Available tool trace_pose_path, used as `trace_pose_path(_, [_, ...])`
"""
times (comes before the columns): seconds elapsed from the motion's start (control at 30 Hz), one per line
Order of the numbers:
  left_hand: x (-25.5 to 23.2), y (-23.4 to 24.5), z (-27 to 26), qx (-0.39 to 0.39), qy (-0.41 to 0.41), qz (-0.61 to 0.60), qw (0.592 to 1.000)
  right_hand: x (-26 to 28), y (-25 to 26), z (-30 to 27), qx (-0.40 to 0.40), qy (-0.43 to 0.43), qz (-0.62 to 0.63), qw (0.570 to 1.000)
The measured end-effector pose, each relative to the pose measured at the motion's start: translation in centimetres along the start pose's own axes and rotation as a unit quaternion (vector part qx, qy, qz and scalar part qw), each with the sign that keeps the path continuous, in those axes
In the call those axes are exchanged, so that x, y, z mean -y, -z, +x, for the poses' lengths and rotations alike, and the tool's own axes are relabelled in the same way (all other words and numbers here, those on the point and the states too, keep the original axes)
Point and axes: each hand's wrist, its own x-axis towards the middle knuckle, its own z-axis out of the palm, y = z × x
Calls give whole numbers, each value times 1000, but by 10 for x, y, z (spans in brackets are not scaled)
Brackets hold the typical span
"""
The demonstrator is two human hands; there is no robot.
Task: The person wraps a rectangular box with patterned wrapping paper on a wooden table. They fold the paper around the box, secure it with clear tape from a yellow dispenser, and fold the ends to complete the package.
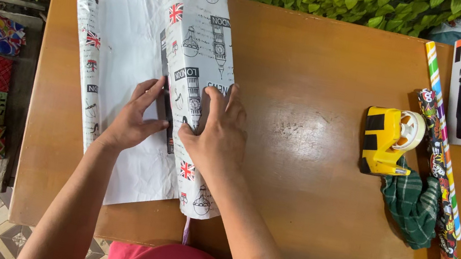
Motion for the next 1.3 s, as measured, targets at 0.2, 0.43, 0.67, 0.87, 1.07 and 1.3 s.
trace_pose_path(0.2, [6,-8,-2,-33,-61,37,997,29,-7,0,8,2,-103,995])
trace_pose_path(0.43, [12,-16,-10,-36,-39,240,969,40,-16,2,39,15,-203,978])
trace_pose_path(0.67, [10,-25,-11,-50,-27,315,947,35,-27,3,0,92,-275,957])
trace_pose_path(0.87, [0,-14,-18,-18,24,423,905,31,-31,9,18,125,-227,966])
trace_pose_path(1.07, [-11,1,-28,-39,23,415,909,36,-25,14,39,90,-198,975])
trace_pose_path(1.3, [-11,-7,-25,23,-35,365,930,46,-29,17,2,97,-232,968])
